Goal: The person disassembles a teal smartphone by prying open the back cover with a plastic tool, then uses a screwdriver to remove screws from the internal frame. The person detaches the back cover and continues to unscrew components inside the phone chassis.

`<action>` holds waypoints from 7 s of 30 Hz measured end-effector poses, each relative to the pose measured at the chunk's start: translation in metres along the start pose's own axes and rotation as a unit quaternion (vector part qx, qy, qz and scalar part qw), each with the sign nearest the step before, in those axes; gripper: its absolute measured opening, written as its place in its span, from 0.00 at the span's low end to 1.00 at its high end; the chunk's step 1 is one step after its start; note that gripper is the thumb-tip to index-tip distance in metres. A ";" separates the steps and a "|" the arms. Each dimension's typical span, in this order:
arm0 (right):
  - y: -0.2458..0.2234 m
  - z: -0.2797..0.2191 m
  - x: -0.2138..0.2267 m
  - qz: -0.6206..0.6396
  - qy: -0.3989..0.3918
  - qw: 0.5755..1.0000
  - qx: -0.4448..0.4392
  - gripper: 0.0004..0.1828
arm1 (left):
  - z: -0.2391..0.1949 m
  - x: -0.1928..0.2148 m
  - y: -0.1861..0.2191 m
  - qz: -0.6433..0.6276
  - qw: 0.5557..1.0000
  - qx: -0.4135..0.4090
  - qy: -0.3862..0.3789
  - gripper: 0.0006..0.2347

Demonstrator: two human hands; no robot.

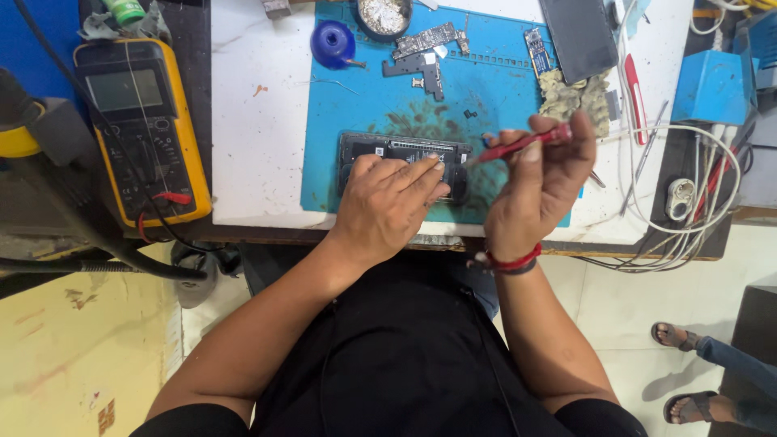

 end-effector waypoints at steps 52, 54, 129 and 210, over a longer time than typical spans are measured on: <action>-0.012 -0.001 -0.013 -0.265 -0.129 0.937 0.188 0.19 | 0.001 -0.006 0.003 0.003 0.999 0.008 -0.033 0.06; -0.003 -0.001 -0.009 -0.164 -0.129 0.969 0.133 0.19 | 0.002 -0.005 0.002 0.006 0.999 0.010 -0.033 0.07; -0.026 -0.030 -0.003 -0.234 -0.103 0.941 0.223 0.22 | 0.006 -0.006 0.005 0.024 0.998 -0.035 -0.038 0.05; -0.023 -0.022 -0.021 -0.279 -0.167 0.917 0.233 0.24 | 0.037 0.028 -0.047 0.168 0.983 0.073 0.020 0.12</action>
Point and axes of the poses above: each hand's wrist, its own z-axis towards the middle knuckle, its own x-axis out of the back of the hand, y = z × x, the point moved 9 cm from there along z, towards the middle knuckle, and after that the axes turned 8 degrees about x, right-handed, at the moved point
